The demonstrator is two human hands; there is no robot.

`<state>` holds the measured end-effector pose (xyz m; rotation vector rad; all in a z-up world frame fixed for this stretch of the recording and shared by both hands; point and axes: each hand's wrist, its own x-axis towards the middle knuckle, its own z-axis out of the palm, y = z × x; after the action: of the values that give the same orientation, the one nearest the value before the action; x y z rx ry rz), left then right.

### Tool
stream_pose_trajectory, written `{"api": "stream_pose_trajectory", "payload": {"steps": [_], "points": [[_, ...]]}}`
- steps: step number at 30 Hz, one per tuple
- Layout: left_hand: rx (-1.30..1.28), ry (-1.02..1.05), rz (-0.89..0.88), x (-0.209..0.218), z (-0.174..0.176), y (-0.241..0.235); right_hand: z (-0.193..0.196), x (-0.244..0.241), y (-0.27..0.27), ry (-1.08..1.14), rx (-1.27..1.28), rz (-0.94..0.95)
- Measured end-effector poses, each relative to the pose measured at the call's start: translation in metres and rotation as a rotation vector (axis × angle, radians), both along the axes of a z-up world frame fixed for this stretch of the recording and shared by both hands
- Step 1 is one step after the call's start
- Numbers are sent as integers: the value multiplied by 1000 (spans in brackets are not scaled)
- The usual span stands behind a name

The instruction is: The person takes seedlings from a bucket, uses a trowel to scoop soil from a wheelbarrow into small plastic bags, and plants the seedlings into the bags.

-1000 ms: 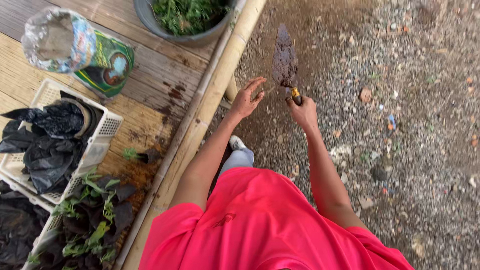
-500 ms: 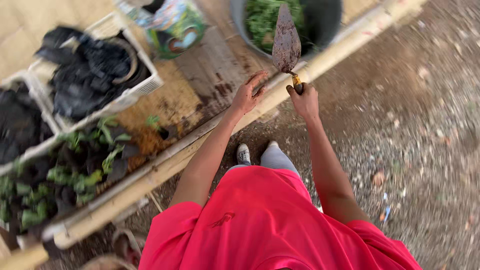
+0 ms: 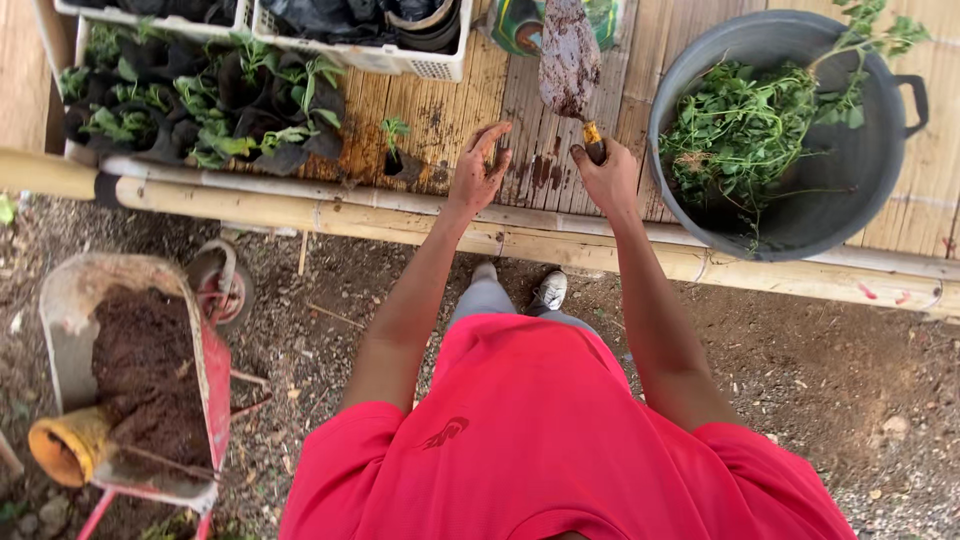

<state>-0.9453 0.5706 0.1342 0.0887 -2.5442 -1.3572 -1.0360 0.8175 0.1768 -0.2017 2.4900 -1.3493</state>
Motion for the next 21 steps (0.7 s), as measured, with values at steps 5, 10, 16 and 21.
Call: {"api": "stream_pose_trajectory", "payload": {"steps": [5, 10, 16, 21], "points": [[-102, -24, 52, -11, 3, -6, -3, -30, -14, -13, -13, 39], [-58, -42, 36, -65, 1, -24, 2, -82, -35, 48, -11, -64], [-33, -55, 88, -183, -20, -66, -10, -178, -48, 260, -12, -229], [-33, 13, 183, -267, -53, -94, -62, -268, -67, 417, -3, -298]]}}
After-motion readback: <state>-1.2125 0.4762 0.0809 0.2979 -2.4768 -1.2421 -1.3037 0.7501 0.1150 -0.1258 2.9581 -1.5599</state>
